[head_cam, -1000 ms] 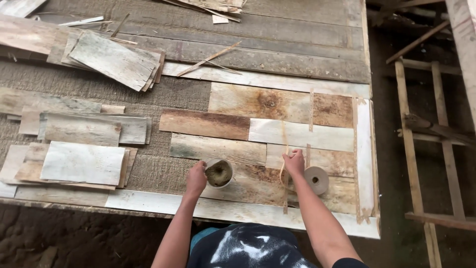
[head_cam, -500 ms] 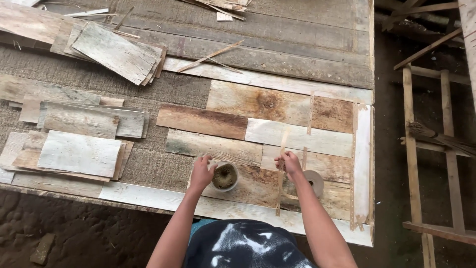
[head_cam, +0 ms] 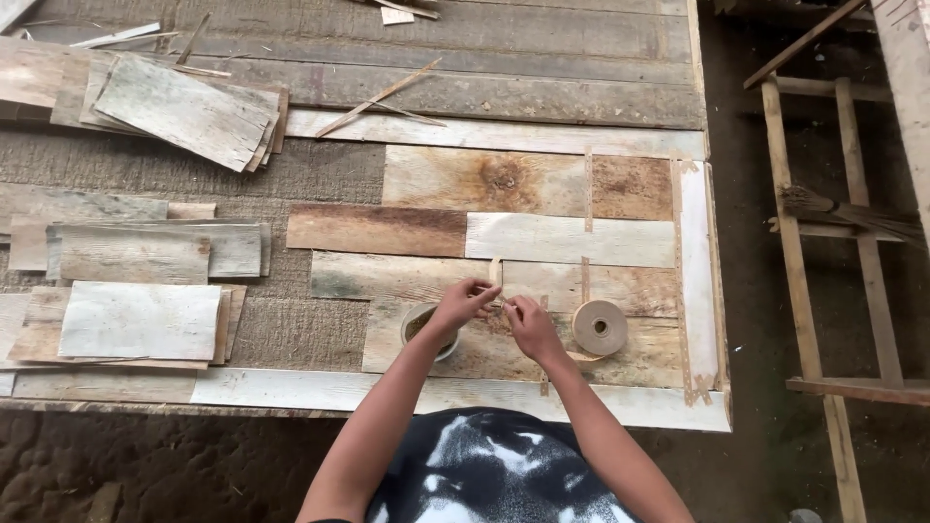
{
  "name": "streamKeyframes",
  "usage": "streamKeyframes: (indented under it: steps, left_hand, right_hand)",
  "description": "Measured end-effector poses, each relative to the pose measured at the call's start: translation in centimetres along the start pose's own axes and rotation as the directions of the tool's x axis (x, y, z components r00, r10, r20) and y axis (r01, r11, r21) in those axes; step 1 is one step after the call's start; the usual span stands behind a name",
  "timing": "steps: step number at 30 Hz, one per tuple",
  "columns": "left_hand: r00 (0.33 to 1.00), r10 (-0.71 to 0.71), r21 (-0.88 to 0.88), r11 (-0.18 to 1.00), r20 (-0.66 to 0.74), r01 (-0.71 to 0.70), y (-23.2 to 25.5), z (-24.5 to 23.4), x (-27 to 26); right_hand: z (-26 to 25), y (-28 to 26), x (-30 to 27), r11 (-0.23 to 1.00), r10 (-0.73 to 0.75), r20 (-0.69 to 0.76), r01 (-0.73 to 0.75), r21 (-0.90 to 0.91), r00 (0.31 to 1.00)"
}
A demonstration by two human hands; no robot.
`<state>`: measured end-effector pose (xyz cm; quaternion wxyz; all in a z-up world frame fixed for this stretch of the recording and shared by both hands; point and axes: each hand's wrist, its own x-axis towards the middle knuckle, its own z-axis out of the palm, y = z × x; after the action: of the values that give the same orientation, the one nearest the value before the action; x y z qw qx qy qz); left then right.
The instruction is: The person is sorting through thin wood veneers on a low workbench and using a utility knife to carefully trim the edges of a specific piece.
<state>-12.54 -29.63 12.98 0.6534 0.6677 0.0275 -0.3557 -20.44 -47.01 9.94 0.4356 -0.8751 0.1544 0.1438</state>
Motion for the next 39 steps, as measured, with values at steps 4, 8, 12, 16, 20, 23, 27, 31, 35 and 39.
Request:
streamKeyframes:
  steps: [4, 8, 12, 16, 20, 23, 27, 31, 35, 39]
  left_hand:
    - [0.999, 0.036, -0.094, 0.995, -0.012, -0.037, -0.2, 0.6, -0.3]
    - [0.983, 0.177, -0.094, 0.979, -0.046, -0.180, -4.1, 0.0, 2.8]
    - [0.969, 0.228, -0.161, 0.957, -0.092, -0.241, -4.4, -0.6, 3.3]
    - [0.966, 0.203, -0.221, 0.946, -0.161, -0.236, -3.4, -0.9, 2.1]
    - [0.966, 0.203, -0.340, 0.908, -0.157, -0.246, -2.3, -0.6, 1.1]
    - [0.971, 0.170, -0.383, 0.896, -0.169, -0.223, -3.0, -0.4, 1.7]
    - [0.971, 0.094, -0.414, 0.893, -0.218, -0.179, -2.1, -0.6, 1.8]
    - [0.967, 0.024, -0.431, 0.892, -0.254, -0.135, -3.6, -1.6, 3.2]
    - [0.962, 0.001, -0.448, 0.885, -0.271, -0.127, -2.6, -1.7, 2.3]
    - [0.961, -0.001, -0.444, 0.887, -0.278, -0.128, -3.7, -2.2, 3.2]
  right_hand:
    - [-0.2, -0.2, -1.8, 0.994, -0.105, -0.023, 0.104, -0.037, 0.994]
    - [-0.5, 0.0, -1.5, 0.989, -0.149, -0.028, 0.150, 0.019, 0.988]
    - [-0.5, 0.7, -0.8, 0.989, -0.131, -0.101, 0.138, 0.061, 0.986]
    - [-1.4, -0.4, -1.3, 0.971, -0.028, -0.031, 0.035, 0.235, 0.999]
    - [-2.3, -2.5, -1.2, 0.920, -0.025, 0.018, 0.016, 0.393, 1.000]
    - [-2.2, -3.6, -1.3, 0.914, -0.046, 0.026, 0.032, 0.405, 0.999]
    - [-2.4, -4.0, -1.1, 0.914, -0.042, 0.030, 0.026, 0.405, 0.999]
    - [-3.2, -4.5, -1.6, 0.887, 0.007, 0.048, -0.029, 0.462, 0.999]
    - [-3.6, -4.0, -1.7, 0.885, 0.030, 0.052, -0.051, 0.463, 0.998]
    - [-3.7, -3.6, -1.8, 0.867, 0.021, 0.055, -0.046, 0.497, 0.998]
